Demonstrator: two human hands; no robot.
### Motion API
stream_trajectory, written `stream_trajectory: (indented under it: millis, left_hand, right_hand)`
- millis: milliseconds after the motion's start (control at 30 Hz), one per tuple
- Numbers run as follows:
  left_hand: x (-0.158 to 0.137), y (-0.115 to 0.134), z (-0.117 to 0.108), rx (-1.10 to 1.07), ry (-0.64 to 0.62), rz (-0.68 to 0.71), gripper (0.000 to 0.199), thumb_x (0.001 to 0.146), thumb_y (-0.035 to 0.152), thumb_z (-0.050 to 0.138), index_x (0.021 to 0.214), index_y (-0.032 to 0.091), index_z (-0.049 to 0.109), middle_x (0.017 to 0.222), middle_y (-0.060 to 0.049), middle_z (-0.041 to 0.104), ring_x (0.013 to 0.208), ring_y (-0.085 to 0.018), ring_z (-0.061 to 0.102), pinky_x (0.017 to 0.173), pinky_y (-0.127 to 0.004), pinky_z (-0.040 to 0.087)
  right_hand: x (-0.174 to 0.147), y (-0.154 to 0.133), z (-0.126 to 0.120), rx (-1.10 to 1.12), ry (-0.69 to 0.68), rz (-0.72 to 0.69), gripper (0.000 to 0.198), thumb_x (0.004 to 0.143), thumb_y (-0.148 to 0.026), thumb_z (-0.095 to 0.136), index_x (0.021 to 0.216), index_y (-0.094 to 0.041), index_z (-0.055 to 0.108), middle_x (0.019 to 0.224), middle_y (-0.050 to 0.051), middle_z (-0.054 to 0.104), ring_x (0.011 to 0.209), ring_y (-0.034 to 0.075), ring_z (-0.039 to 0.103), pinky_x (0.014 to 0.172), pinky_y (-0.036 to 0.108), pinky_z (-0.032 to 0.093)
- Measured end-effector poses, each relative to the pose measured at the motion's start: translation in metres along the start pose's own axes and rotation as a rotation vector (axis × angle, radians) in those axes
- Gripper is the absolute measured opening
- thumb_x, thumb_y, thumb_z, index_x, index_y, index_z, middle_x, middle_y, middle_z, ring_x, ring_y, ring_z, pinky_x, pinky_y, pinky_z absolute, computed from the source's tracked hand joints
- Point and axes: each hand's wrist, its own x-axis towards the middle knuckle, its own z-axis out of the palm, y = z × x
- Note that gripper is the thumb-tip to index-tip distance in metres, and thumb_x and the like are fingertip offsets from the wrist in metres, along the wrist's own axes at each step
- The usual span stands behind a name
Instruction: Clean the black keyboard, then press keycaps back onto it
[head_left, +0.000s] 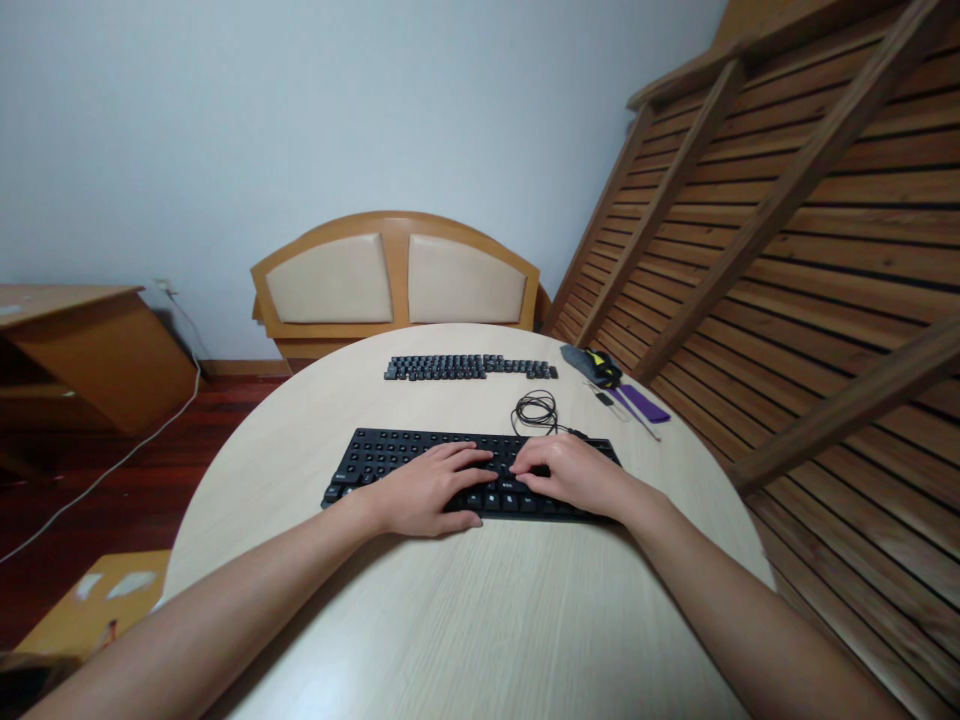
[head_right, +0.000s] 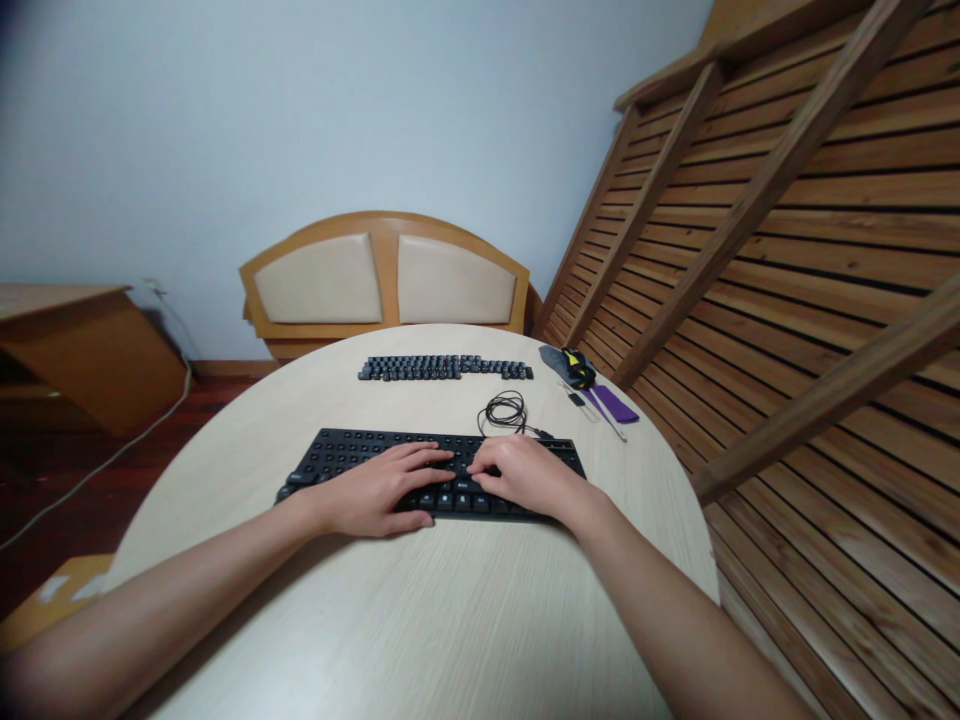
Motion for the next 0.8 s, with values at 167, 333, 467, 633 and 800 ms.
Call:
stream_trajectory:
  millis: [167,333,467,633,800]
  left_hand:
    - [-0.0003,0.0001,0.0004,0.010,-0.005,-0.003,0.059,0.090,0.047,0.064,0.140,0.018,0.052,0.152,-0.015,0.044,0.140,-0.034,0.041,0.116,-0.053,0.034]
    - [-0.0006,-0.0008,0.0019,0.007,0.011,0.005,0.058,0.091,0.047,0.063,0.140,0.020,0.051,0.152,-0.014,0.044,0.140,-0.034,0.040,0.115,-0.054,0.034]
    - [-0.0005,-0.0013,0.0026,0.001,0.008,0.006,0.057,0.091,0.046,0.063,0.140,0.019,0.052,0.152,-0.015,0.044,0.141,-0.034,0.040,0.116,-0.053,0.034]
    - [-0.0005,-0.0009,0.0020,0.002,0.011,0.007,0.057,0.091,0.046,0.064,0.140,0.019,0.052,0.152,-0.015,0.044,0.141,-0.034,0.040,0.116,-0.053,0.033]
    - [0.0002,0.0007,0.0000,0.011,-0.015,-0.011,0.059,0.090,0.046,0.064,0.140,0.017,0.052,0.153,-0.016,0.043,0.141,-0.035,0.039,0.116,-0.053,0.033]
  right_hand:
    - [0.0005,-0.0038,-0.0018,-0.034,-0.024,-0.004,0.021,0.085,-0.014,0.062,0.097,-0.021,0.078,0.097,0.005,0.075,0.088,0.019,0.068,0.082,0.029,0.050]
    - [-0.0004,-0.0079,-0.0027,-0.054,-0.036,0.010,0.024,0.086,-0.012,0.060,0.100,-0.021,0.078,0.096,0.005,0.075,0.089,0.020,0.068,0.083,0.030,0.050]
    - [0.0002,-0.0094,-0.0034,-0.097,-0.071,-0.017,0.025,0.089,-0.011,0.059,0.102,-0.021,0.078,0.097,0.006,0.074,0.091,0.021,0.068,0.084,0.032,0.049]
    - [0.0007,-0.0049,-0.0027,-0.039,-0.079,0.006,0.026,0.089,-0.012,0.060,0.105,-0.022,0.078,0.100,0.005,0.075,0.093,0.020,0.068,0.085,0.031,0.049]
    - [-0.0025,-0.0028,-0.0020,-0.026,-0.058,-0.004,0.026,0.088,-0.012,0.058,0.103,-0.021,0.077,0.101,0.005,0.075,0.092,0.019,0.068,0.085,0.030,0.049]
